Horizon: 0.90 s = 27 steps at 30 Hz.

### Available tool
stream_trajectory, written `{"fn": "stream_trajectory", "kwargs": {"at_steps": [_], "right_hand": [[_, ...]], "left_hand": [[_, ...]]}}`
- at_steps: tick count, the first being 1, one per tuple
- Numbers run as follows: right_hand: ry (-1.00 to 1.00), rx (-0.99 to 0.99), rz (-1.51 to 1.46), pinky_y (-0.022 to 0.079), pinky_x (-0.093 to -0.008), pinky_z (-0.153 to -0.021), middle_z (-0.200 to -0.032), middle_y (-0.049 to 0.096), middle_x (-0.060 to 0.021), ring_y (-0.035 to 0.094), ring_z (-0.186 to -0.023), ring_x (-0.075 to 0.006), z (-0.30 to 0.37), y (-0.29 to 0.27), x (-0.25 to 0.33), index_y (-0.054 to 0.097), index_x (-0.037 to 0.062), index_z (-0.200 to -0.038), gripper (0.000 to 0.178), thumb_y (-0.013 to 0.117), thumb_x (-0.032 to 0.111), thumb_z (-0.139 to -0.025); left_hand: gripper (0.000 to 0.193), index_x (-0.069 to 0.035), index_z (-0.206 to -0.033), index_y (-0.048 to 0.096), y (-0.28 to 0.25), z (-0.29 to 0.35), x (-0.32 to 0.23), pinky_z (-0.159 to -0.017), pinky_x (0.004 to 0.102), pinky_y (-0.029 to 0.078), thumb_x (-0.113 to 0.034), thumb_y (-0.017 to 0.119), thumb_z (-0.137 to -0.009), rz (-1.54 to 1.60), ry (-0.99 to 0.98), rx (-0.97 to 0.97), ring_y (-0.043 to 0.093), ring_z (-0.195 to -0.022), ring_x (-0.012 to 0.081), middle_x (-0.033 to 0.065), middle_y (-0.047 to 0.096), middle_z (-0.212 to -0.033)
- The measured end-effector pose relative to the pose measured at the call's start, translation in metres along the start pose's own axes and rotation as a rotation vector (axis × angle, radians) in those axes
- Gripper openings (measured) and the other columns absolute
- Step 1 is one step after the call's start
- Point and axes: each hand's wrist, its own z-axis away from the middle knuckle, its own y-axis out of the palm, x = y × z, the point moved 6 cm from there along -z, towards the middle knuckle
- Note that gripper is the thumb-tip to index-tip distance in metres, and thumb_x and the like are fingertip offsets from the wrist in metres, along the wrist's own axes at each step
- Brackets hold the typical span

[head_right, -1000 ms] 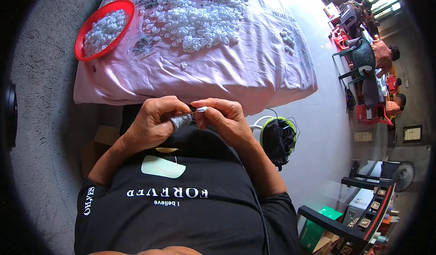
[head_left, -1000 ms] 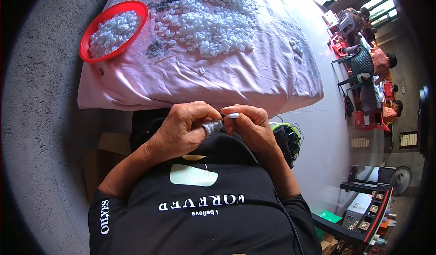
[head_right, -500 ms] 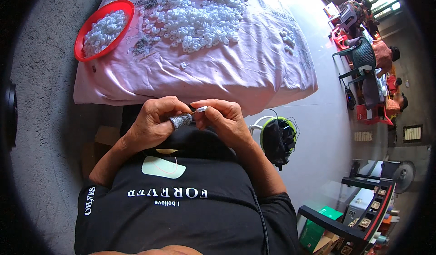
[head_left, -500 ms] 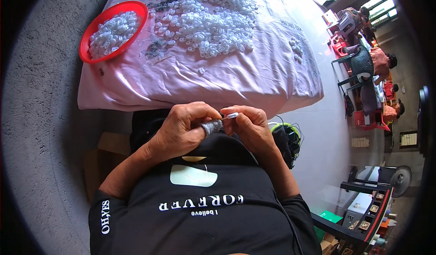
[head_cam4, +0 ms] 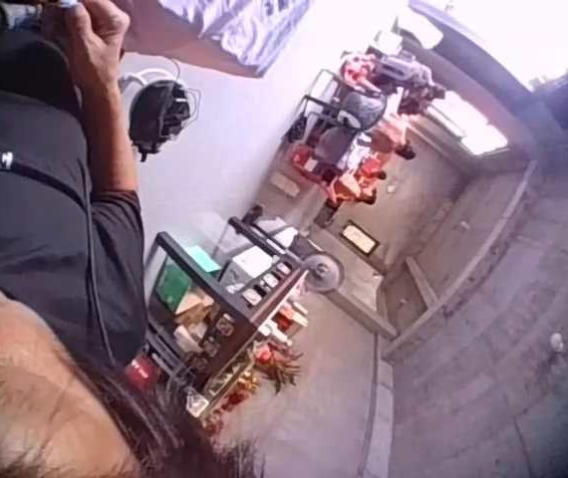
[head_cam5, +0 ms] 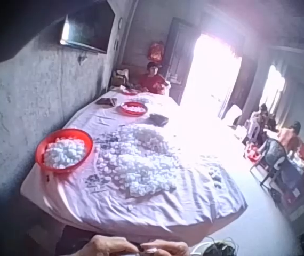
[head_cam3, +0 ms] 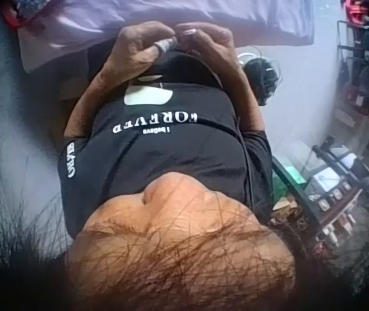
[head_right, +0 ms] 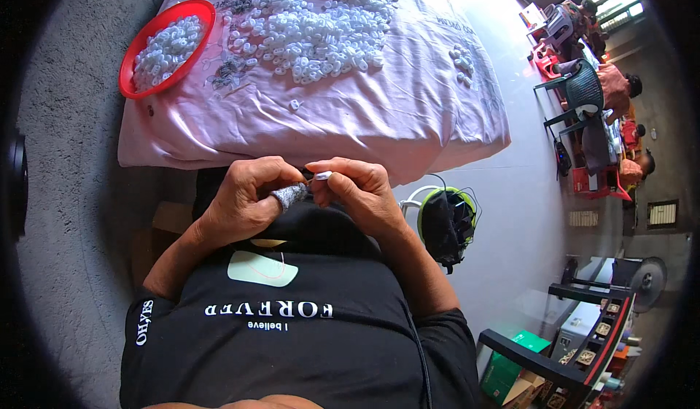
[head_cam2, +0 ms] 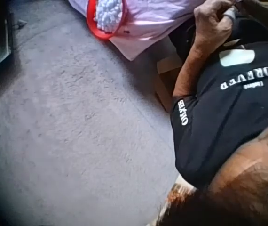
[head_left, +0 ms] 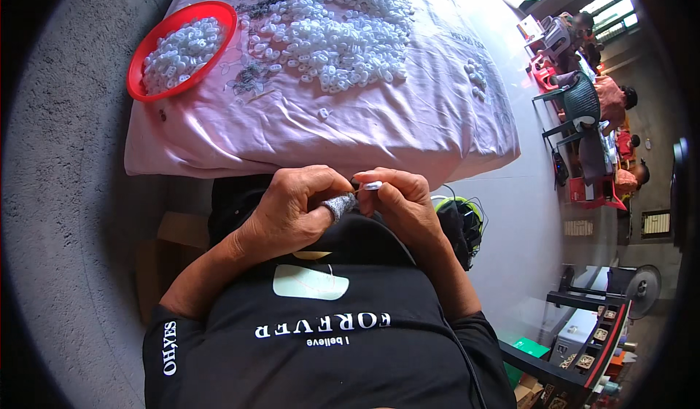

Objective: The person assembles plastic cord locks by fitting small plastic components together by hand.

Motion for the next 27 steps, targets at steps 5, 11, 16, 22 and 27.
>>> {"fn": "stream_trajectory", "kwargs": {"at_steps": [5, 11, 16, 22, 27], "right_hand": [[-0.003, 0.007, 0.027, 0.047, -0.027, -0.07, -0.085, 0.06, -0.0086, 0.056, -0.077, -0.0146, -0.0007, 0.0008, -0.0002, 0.062, -0.0054, -0.116, 0.032, 0.056, 0.02, -0.097], [0.015, 0.002, -0.022, 0.047, -0.0269, -0.07, -0.085, 0.06, -0.0088, 0.056, -0.076, -0.0147, 0.0003, 0.0005, -0.0014, 0.061, -0.0055, -0.116, 0.032, 0.055, 0.019, -0.097], [0.027, -0.006, -0.041, 0.047, -0.027, -0.07, -0.085, 0.06, -0.0092, 0.056, -0.076, -0.015, 0.0002, -0.0005, -0.0034, 0.061, -0.0056, -0.115, 0.031, 0.056, 0.019, -0.097], [0.028, -0.015, -0.017, 0.047, -0.0261, -0.068, -0.085, 0.061, -0.0087, 0.057, -0.075, -0.0145, 0.0001, -0.0006, -0.0041, 0.062, -0.0054, -0.115, 0.031, 0.056, 0.019, -0.097], [0.039, -0.032, 0.005, 0.047, -0.0255, -0.067, -0.084, 0.061, -0.0084, 0.057, -0.074, -0.0143, -0.0009, 0.0001, -0.0036, 0.062, -0.0052, -0.114, 0.03, 0.056, 0.019, -0.097]], "left_hand": [[0.024, 0.007, -0.102, 0.062, 0.0, -0.0006, -0.0027, -0.078, 0.0227, 0.049, 0.013, 0.052, -0.08, -0.016, 0.007, -0.004, 0.061, -0.088, 0.0083, 0.0044, 0.06, -0.091], [0.03, 0.007, -0.102, 0.062, 0.0004, -0.0015, -0.0018, -0.081, 0.0241, 0.05, 0.015, 0.048, -0.077, -0.023, 0.034, 0.016, 0.061, -0.09, 0.0095, 0.005, 0.06, -0.091], [0.034, 0.007, -0.102, 0.062, 0.0013, -0.0016, 0.0028, -0.088, 0.0249, 0.049, 0.017, 0.044, -0.075, 0.096, 0.01, 0.002, 0.061, -0.093, 0.0102, 0.0053, 0.06, -0.092], [0.032, 0.006, -0.101, 0.062, 0.0001, -0.0027, 0.0004, -0.083, 0.0239, 0.048, 0.018, 0.045, -0.076, 0.079, 0.03, 0.016, 0.06, -0.091, 0.009, 0.0047, 0.059, -0.091], [0.032, 0.006, -0.101, 0.062, -0.0001, -0.0029, 0.0038, -0.081, 0.0231, 0.048, 0.017, 0.045, -0.077, 0.094, 0.043, 0.004, 0.059, -0.09, 0.0084, 0.0044, 0.059, -0.09]]}}
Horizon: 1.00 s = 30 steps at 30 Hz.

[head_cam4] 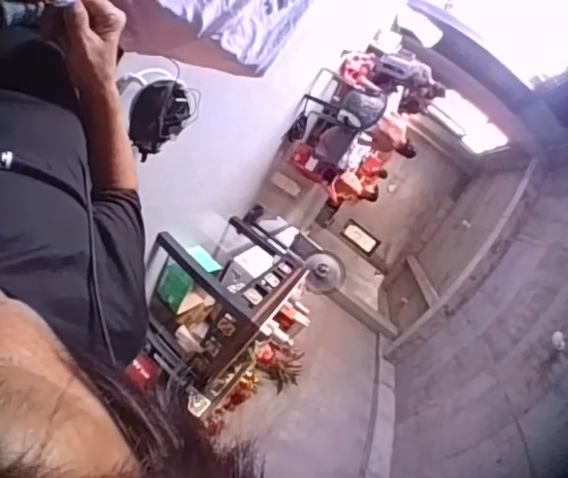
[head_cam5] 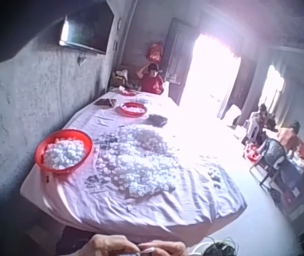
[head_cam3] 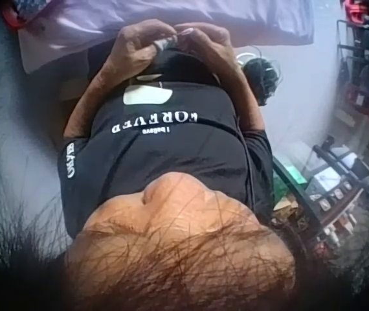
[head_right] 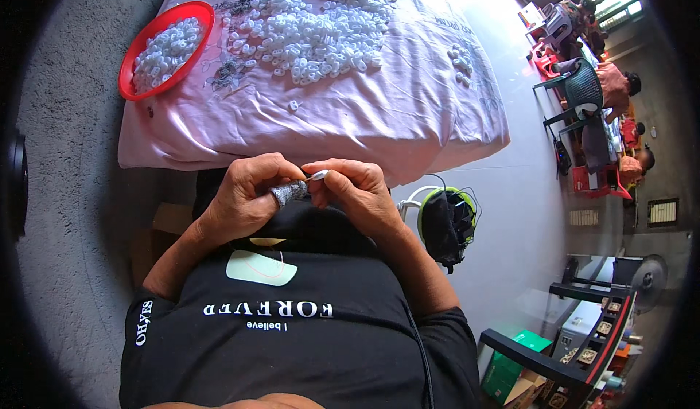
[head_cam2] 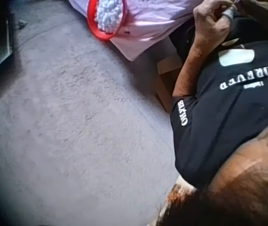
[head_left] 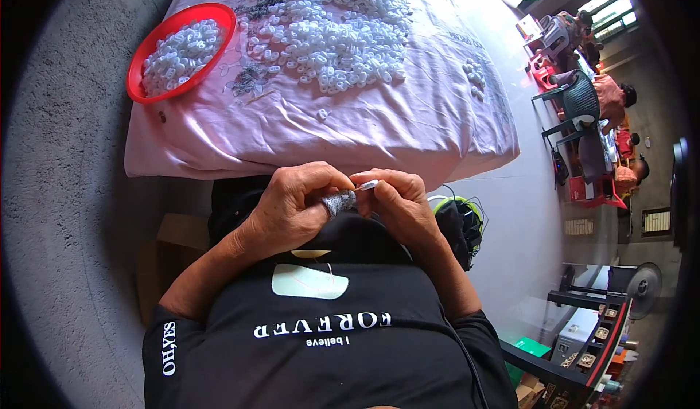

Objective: The person assembles plastic cord locks by fitting small plastic components together by hand.

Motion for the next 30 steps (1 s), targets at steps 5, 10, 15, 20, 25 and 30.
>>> {"fn": "stream_trajectory", "kwargs": {"at_steps": [5, 10, 15, 20, 25, 30], "right_hand": [[0.011, -0.028, 0.003, 0.048, -0.0254, -0.066, -0.082, 0.062, -0.008, 0.058, -0.072, -0.0141, -0.001, 0.0, 0.001, 0.063, -0.005, -0.113, 0.029, 0.055, 0.018, -0.097], [0.039, -0.046, -0.049, 0.048, -0.0258, -0.066, -0.083, 0.063, -0.0079, 0.058, -0.072, -0.0138, -0.002, 0.001, 0.0, 0.063, -0.0048, -0.112, 0.028, 0.054, 0.017, -0.098], [0.026, -0.076, -0.049, 0.049, -0.0252, -0.063, -0.083, 0.064, -0.008, 0.059, -0.068, -0.0129, -0.001, 0.005, 0.003, 0.062, -0.0044, -0.11, 0.026, 0.053, 0.017, -0.098], [0.001, -0.116, 0.018, 0.051, -0.0239, -0.058, -0.081, 0.064, -0.0078, 0.06, -0.064, -0.0117, -0.002, 0.005, 0.004, 0.062, -0.0036, -0.107, 0.023, 0.052, 0.016, -0.098], [-0.018, -0.178, 0.081, 0.052, -0.0231, -0.055, -0.079, 0.065, -0.0073, 0.062, -0.061, -0.0115, -0.003, 0.004, 0.005, 0.063, -0.0025, -0.102, 0.021, 0.053, 0.016, -0.098], [-0.019, -0.208, 0.133, 0.052, -0.0227, -0.055, -0.079, 0.065, -0.0072, 0.062, -0.061, -0.0115, -0.004, 0.006, 0.008, 0.063, -0.0021, -0.101, 0.021, 0.053, 0.016, -0.098]], "left_hand": [[0.033, 0.006, -0.101, 0.062, -0.001, -0.001, -0.001, -0.081, 0.0226, 0.048, 0.018, 0.044, -0.076, -0.003, 0.022, -0.002, 0.059, -0.089, 0.008, 0.0041, 0.059, -0.09], [0.034, 0.005, -0.103, 0.06, 0.0, -0.002, 0.0, -0.08, 0.0217, 0.047, 0.017, 0.042, -0.077, 0.065, 0.003, -0.008, 0.058, -0.089, 0.0077, 0.0038, 0.059, -0.092], [0.031, 0.004, -0.101, 0.06, 0.003, 0.0, 0.006, -0.076, 0.0209, 0.046, 0.016, 0.045, -0.077, 0.094, -0.026, -0.029, 0.056, -0.085, 0.0059, 0.0031, 0.059, -0.09], [0.033, 0.004, -0.105, 0.058, 0.004, 0.0, 0.009, -0.084, 0.023, 0.047, 0.015, 0.042, -0.079, 0.121, -0.055, -0.005, 0.057, -0.09, 0.007, 0.0031, 0.061, -0.092], [0.032, 0.003, -0.104, 0.058, 0.002, -0.001, 0.011, -0.082, 0.0221, 0.046, 0.015, 0.042, -0.078, 0.033, 0.002, -0.064, 0.056, -0.089, 0.0061, 0.0023, 0.059, -0.09], [0.032, 0.002, -0.102, 0.057, 0.001, -0.001, 0.003, -0.072, 0.0214, 0.046, 0.016, 0.044, -0.076, -0.135, 0.09, -0.114, 0.053, -0.08, 0.0049, 0.0012, 0.057, -0.085]]}}
